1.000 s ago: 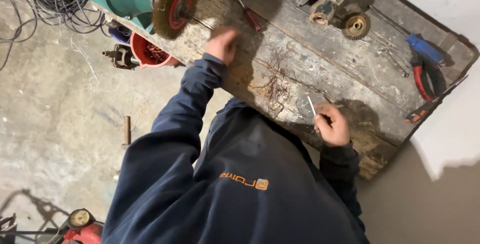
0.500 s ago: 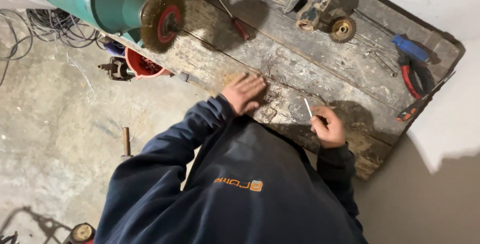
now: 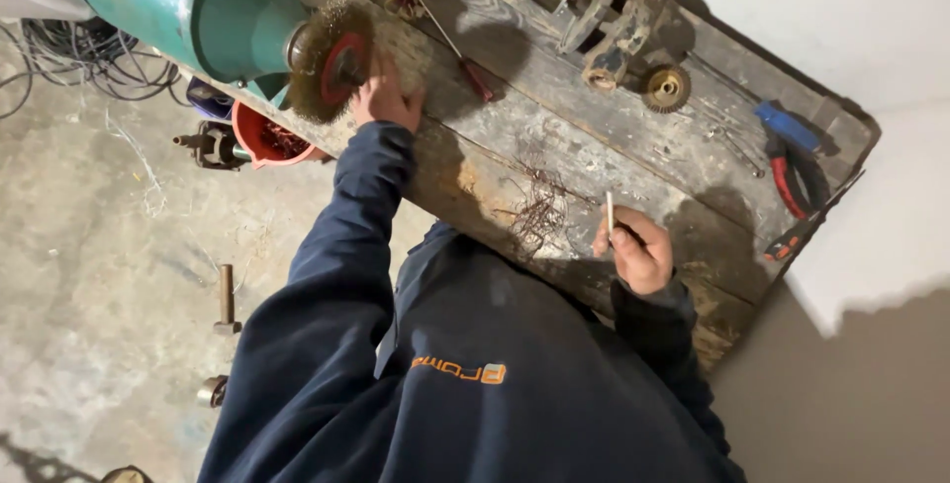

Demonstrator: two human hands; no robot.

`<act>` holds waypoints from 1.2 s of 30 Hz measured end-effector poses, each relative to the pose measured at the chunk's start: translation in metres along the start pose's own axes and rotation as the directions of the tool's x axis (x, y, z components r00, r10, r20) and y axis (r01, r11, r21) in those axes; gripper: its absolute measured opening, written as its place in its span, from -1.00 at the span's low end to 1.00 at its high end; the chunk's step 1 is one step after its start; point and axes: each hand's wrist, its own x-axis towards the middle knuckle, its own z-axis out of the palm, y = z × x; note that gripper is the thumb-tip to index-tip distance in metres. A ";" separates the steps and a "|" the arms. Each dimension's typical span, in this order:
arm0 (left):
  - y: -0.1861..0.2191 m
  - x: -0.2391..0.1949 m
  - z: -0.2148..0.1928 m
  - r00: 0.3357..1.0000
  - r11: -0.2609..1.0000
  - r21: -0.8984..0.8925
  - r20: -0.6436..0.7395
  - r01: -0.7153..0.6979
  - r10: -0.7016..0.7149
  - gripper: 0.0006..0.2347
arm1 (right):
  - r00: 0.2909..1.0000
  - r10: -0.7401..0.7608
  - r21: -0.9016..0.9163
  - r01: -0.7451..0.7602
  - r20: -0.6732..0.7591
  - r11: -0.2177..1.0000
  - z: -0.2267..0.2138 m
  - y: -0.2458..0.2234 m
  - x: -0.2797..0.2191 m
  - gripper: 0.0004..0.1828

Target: The recorder is disassembling an electrical component to extract and organize copper wire in a workshop.

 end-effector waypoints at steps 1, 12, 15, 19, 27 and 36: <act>0.001 -0.006 -0.003 1.000 1.000 -0.004 -0.003 -0.002 0.002 -0.29 | 1.000 -0.003 -0.004 0.003 0.001 1.000 0.001 0.003 0.006 -0.54; 0.064 -0.133 -0.013 0.434 0.371 -0.317 -0.157 -0.873 0.887 -0.36 | 0.990 0.099 -0.147 -0.114 -0.104 0.983 0.011 0.015 0.036 -0.65; 0.101 -0.130 -0.032 0.374 0.293 -0.309 -0.250 -0.905 0.893 -0.48 | 0.982 0.098 -0.254 -0.137 -0.162 0.957 0.011 0.010 0.034 -0.65; 0.117 -0.058 -0.018 0.596 0.467 -0.475 -0.163 -0.746 0.786 -0.56 | 0.978 0.036 -0.261 -0.090 -0.204 0.961 0.005 0.001 0.019 -0.65; 0.145 0.101 0.050 0.885 0.886 0.010 -0.046 -0.463 0.463 -0.37 | 0.948 -0.035 -0.375 -0.091 -0.316 0.923 -0.009 0.018 -0.031 -0.65; 0.146 -0.029 0.028 0.640 0.705 -0.048 0.379 -0.708 0.668 -0.29 | 0.892 -0.048 -0.259 -0.078 -0.450 0.963 -0.022 0.034 -0.066 -0.65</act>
